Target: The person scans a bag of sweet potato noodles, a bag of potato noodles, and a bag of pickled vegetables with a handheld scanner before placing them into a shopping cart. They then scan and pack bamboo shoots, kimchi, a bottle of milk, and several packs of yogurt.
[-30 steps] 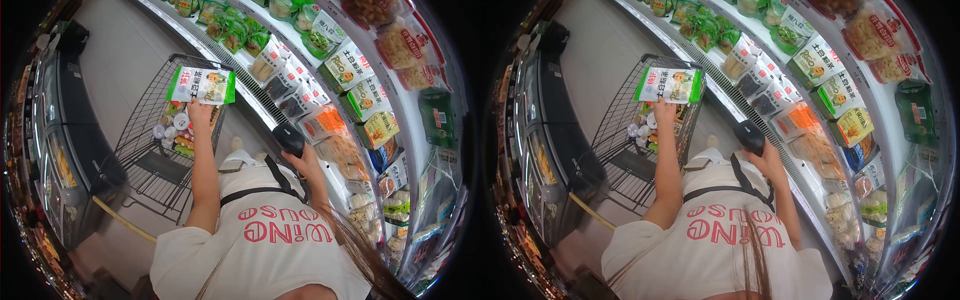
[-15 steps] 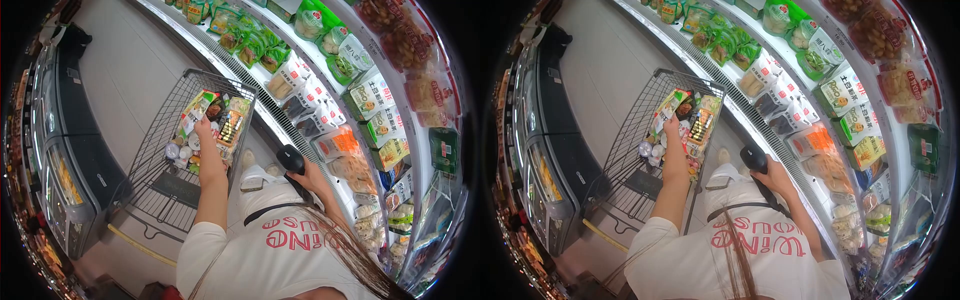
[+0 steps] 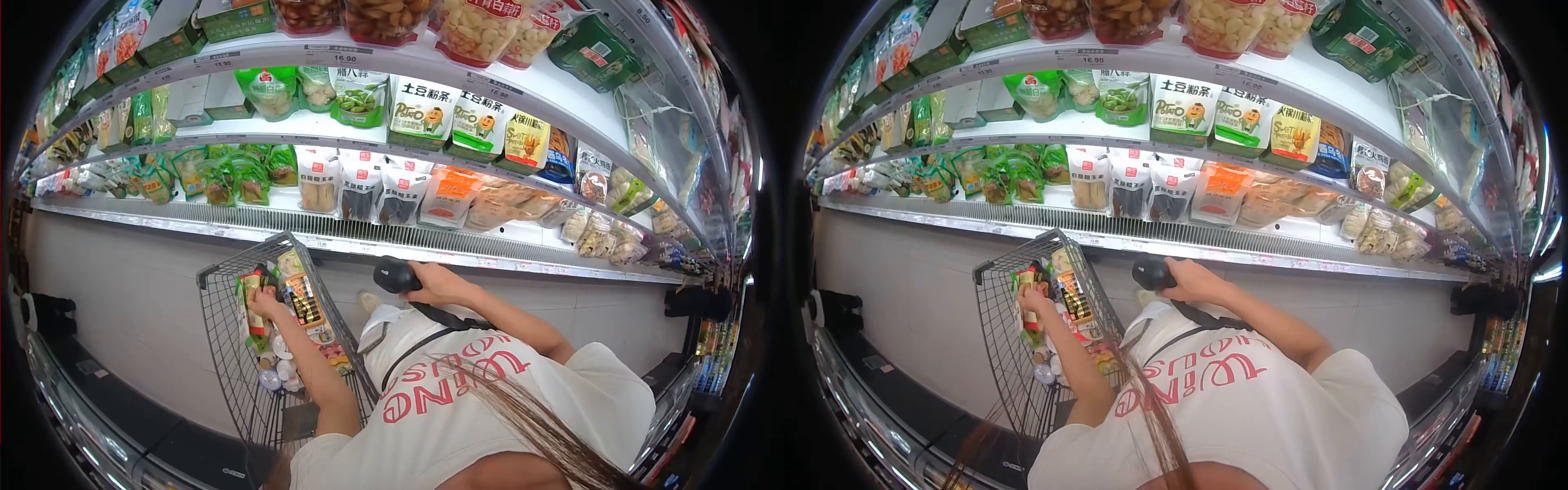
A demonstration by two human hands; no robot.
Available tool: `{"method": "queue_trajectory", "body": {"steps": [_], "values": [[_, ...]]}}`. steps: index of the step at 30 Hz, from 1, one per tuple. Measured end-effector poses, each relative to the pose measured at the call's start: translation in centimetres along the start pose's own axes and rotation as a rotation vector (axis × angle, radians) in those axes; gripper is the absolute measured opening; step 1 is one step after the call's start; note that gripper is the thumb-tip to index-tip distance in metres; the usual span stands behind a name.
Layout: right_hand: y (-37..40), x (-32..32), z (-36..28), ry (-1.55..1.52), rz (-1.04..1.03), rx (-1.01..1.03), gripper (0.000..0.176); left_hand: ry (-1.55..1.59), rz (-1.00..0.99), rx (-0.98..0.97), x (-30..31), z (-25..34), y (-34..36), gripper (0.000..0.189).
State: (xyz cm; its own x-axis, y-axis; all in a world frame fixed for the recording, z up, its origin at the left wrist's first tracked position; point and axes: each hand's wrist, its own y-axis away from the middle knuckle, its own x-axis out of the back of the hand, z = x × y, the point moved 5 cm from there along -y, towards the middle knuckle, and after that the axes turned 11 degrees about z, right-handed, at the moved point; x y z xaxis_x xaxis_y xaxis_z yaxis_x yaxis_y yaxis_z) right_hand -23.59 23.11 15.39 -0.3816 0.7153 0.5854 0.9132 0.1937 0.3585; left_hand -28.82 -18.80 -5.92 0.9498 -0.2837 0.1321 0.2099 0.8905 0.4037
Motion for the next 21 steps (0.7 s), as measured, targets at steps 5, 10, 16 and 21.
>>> {"method": "queue_trajectory", "body": {"steps": [5, 10, 16, 21], "values": [[1.8, 1.1, 1.7, -0.083, 0.119, 0.053, 0.054, -0.004, -0.75, -0.176, -13.6, 4.4, 20.1, 0.016], [4.2, 3.7, 3.3, -0.07, 0.201, -0.106, 0.054, -0.039, -0.989, -0.515, -25.6, 7.8, 33.4, 0.021], [7.5, 6.4, 5.3, -0.235, 0.366, -0.192, 0.049, -0.014, -0.673, -0.617, -37.8, 10.9, 33.1, 0.04], [10.0, 7.2, 7.5, -0.235, 0.443, -0.305, 0.051, -0.29, -0.744, -0.603, -41.9, 11.6, 29.4, 0.055]]}}
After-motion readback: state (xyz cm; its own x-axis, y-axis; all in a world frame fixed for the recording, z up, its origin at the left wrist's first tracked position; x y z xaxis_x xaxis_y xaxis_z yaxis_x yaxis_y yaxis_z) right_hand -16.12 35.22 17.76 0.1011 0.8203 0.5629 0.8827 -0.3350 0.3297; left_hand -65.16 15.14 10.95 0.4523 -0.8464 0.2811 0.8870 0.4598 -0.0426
